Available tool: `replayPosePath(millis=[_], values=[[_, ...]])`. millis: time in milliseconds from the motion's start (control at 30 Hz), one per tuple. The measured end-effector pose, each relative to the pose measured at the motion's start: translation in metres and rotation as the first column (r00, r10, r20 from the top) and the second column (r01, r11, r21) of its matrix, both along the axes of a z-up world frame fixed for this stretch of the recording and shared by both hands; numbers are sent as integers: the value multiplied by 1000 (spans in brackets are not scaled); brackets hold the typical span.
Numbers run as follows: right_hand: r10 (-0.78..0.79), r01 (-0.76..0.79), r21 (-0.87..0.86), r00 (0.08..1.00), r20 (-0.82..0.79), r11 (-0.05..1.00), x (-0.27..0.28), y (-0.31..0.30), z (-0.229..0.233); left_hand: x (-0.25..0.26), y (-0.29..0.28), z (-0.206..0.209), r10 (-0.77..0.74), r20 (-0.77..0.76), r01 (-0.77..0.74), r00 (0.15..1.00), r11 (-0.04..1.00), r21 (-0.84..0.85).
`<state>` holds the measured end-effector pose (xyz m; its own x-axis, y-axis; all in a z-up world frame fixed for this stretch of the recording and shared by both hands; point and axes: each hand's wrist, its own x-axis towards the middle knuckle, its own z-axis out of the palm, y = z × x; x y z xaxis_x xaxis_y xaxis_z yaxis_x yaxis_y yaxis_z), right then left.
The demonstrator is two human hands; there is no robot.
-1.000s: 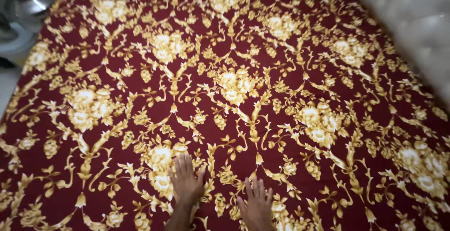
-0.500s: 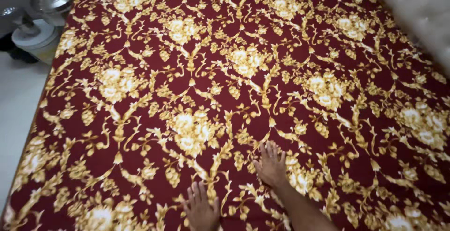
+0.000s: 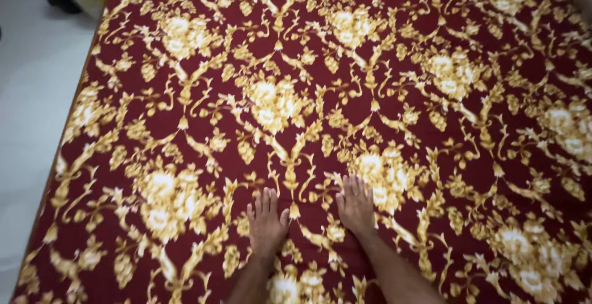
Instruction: The person tucks the edges of a floral bedsheet under the mattress and places a matching pillow on the bed surface.
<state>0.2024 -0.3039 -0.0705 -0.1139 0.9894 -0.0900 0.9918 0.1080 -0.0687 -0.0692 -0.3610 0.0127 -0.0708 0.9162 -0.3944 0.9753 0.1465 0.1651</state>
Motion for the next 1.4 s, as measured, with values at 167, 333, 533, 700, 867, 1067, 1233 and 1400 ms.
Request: replayPosePath(millis=[167,333,533,700,867,1067,1233,1400], values=[[28,-25,-72,999,40,997,16,-52,3,-1,-88,0,55,-14,-53,998,995,83],[40,-40,7,995,-86,999,18,-109,30,-11,-156,-10,-15,58,9,998,996,94],[226,-289,-194,930,-292,938,-42,-192,116,-72,-218,-4,-120,125,100,985,982,160],[-28,-85,-288,930,-368,954,-67,-213,104,-93,-220,-11,12,40,-22,999,967,253],[-2,-70,-158,909,-416,985,-70,-220,69,-92,-206,-33,-50,53,28,997,929,370],[23,-43,-52,942,-336,998,-78,-236,83,-109,-220,-29,-103,120,72,987,969,236],[-149,34,-350,940,-307,936,-128,-284,101,-151,-270,13,-183,282,76,942,933,353],[371,-350,138,791,-487,927,-200,-333,105,-224,-325,33,-420,145,315,896,831,459]])
